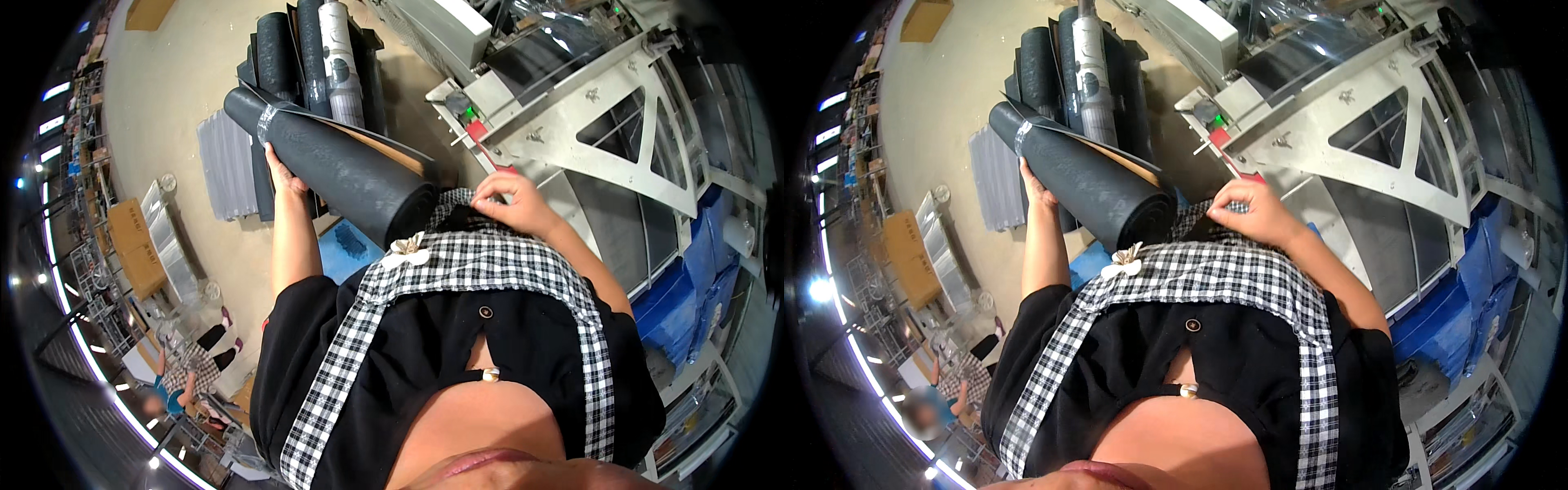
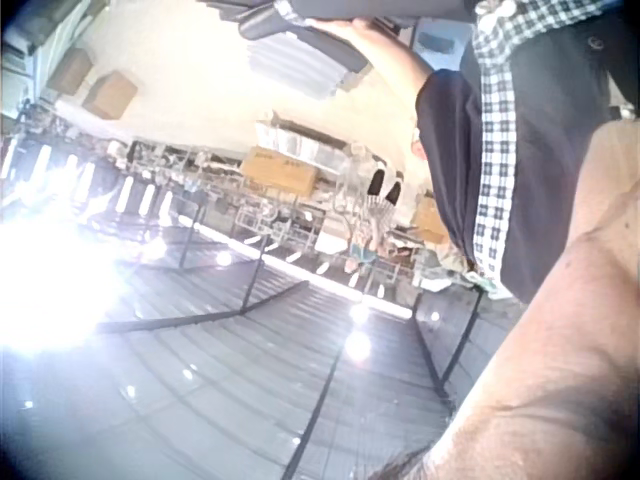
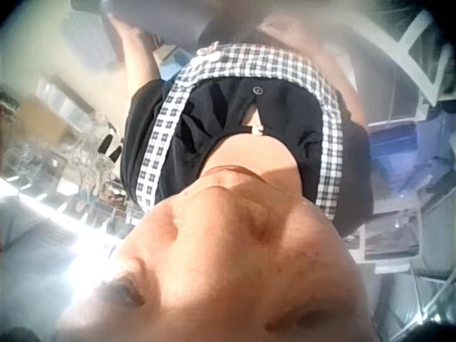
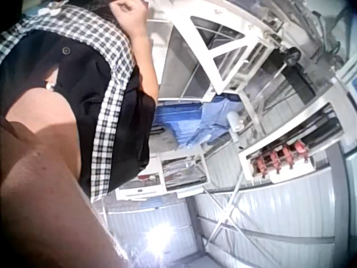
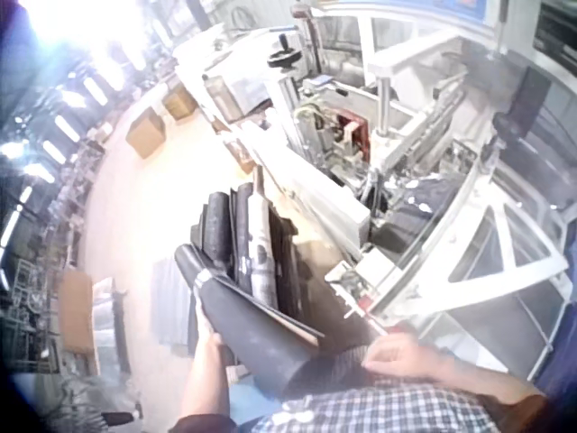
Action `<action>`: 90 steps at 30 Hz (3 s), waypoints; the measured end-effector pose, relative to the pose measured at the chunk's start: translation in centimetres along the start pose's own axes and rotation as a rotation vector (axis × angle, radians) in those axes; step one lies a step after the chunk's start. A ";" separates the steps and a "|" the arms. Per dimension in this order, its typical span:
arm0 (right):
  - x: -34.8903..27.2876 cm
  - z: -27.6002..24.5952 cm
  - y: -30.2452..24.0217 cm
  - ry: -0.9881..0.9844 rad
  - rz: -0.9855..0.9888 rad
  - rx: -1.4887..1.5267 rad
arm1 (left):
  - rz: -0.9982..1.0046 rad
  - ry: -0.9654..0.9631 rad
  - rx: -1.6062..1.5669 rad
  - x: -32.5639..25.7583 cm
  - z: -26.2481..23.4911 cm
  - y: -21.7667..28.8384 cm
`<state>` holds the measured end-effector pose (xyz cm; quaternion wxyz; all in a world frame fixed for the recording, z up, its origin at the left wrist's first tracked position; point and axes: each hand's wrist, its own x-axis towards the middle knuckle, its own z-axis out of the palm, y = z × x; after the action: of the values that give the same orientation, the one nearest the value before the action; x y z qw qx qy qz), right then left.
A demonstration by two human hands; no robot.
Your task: The person places yellow cylindrical items into a cardboard box and arranges them. They then handle black rolled items, placing them into a machine and adjusting the packaging material.
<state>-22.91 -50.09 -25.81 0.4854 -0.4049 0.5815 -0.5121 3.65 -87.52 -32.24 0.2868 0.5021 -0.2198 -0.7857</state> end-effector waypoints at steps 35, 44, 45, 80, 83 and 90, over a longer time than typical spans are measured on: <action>2.6 -43.9 -10.6 1.276 0.075 -1.282 | -0.003 0.197 0.338 -7.7 -0.1 3.4; 5.5 -50.1 -12.1 1.281 0.371 -1.418 | 0.010 0.157 0.378 -6.6 1.6 2.9; 4.5 -47.9 -12.5 1.301 0.422 -1.366 | 0.001 0.198 0.386 -6.8 1.2 3.1; 4.5 -44.3 -12.2 1.409 0.468 -1.268 | -0.030 0.140 0.343 -7.2 2.3 3.1; 7.7 -42.5 -11.0 1.348 0.303 -1.333 | -0.022 0.173 0.349 -7.5 2.1 3.4; 5.3 -47.1 -11.8 1.434 0.474 -1.286 | -0.001 0.260 0.379 -6.5 1.4 3.1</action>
<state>-70.42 -47.39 -14.77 -0.2035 -0.0589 0.9708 -0.1127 5.21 -85.38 -25.36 0.2130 0.6441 -0.3243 -0.6592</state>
